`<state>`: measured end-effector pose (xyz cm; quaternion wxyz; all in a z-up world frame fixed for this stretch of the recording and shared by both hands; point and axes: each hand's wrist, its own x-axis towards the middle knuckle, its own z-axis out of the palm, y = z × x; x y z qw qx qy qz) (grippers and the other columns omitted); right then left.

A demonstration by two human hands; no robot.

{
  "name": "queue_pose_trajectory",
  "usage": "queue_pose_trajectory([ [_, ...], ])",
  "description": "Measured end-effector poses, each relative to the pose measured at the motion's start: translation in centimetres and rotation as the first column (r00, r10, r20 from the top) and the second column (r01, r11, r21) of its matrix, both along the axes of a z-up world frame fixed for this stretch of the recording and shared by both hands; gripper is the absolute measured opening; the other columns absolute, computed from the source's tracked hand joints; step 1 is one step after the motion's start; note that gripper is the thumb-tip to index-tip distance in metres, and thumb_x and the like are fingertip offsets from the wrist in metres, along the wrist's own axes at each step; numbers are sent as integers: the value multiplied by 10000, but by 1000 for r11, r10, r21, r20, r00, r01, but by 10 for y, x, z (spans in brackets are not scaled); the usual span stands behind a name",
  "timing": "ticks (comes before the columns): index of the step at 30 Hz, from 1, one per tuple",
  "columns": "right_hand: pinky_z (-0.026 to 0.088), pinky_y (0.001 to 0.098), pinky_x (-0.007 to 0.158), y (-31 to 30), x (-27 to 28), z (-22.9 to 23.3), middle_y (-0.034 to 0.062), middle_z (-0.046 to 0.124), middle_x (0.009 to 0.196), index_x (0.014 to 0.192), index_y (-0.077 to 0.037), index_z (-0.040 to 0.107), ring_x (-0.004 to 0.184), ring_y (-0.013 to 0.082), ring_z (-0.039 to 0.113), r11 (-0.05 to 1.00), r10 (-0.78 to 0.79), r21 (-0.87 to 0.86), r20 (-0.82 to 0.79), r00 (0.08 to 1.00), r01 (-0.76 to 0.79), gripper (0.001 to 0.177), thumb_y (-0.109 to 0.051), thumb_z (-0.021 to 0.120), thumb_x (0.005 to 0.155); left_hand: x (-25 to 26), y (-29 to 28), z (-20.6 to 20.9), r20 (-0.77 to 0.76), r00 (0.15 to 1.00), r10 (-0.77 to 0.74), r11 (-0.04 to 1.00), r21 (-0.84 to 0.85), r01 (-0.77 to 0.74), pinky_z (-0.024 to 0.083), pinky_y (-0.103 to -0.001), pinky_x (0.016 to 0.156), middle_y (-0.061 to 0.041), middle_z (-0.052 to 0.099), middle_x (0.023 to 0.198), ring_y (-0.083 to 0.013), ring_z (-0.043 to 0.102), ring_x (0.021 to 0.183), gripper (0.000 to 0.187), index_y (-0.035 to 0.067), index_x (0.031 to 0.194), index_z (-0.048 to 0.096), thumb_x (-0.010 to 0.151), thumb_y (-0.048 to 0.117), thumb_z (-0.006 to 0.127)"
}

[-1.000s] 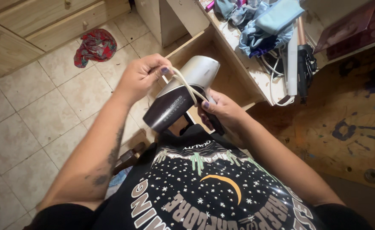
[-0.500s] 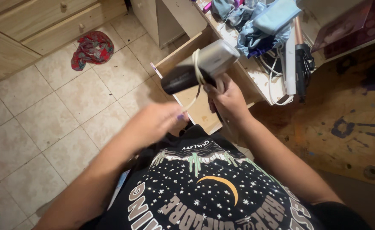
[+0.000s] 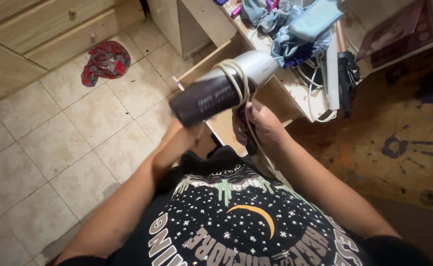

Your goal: The person opens a cluttered dresser drawer and removes items including a hairdryer, a hair straightener, and a cloth. They wrap the cords of the hairdryer and straightener, then place the items back into the drawer. The person then opens a second drawer and removes a purple folder and a pink pouch.

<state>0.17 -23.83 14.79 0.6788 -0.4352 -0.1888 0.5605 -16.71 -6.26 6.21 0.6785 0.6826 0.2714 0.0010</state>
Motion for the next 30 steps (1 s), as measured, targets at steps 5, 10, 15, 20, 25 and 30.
queue_pose_trajectory([
  [5,501,292,535,9,9,-2,28,574,761,1212,-57,540,587,138,570,938,-240,-178,284,928,297,413,-328,725,962,-20,-23,51,-80,832,-549,579,682,447,499,-466,613,-133,700,765,-322,644,699,193,98,1027,673,1040,274,594],
  [10,494,305,478,1,20,-14,29,602,734,1267,-39,534,530,145,580,921,15,-342,513,858,188,404,-197,705,936,-25,28,120,-12,931,-365,649,713,264,536,-375,570,-68,704,724,-243,671,602,140,189,1004,740,925,232,632],
  [15,519,282,556,-16,9,-25,34,597,793,1188,-37,510,625,129,597,964,218,-202,239,946,-171,425,-338,705,959,0,79,101,281,920,-273,818,571,68,516,-288,680,-29,737,852,-135,665,742,131,115,1031,733,1028,209,642],
  [20,467,282,498,-21,6,-19,53,555,690,1029,-27,517,533,143,545,969,244,40,-2,970,-244,557,-569,643,1003,26,38,28,357,931,74,984,-178,-10,518,-235,741,3,725,920,-83,632,813,129,92,1074,737,1029,165,641],
  [25,442,269,546,-9,10,-5,47,544,743,990,16,512,603,138,533,1000,0,26,-152,988,4,575,-543,632,1051,5,-15,33,-109,991,-77,991,-118,64,455,-452,572,-196,651,781,-325,573,612,116,55,1082,637,1065,97,531],
  [30,470,286,506,9,9,3,28,554,724,1123,-69,549,566,135,543,941,-174,-233,290,941,246,330,-311,687,946,-3,-13,80,93,842,-531,775,454,439,553,-396,714,-92,746,837,-253,703,753,239,107,922,723,1045,210,546],
])
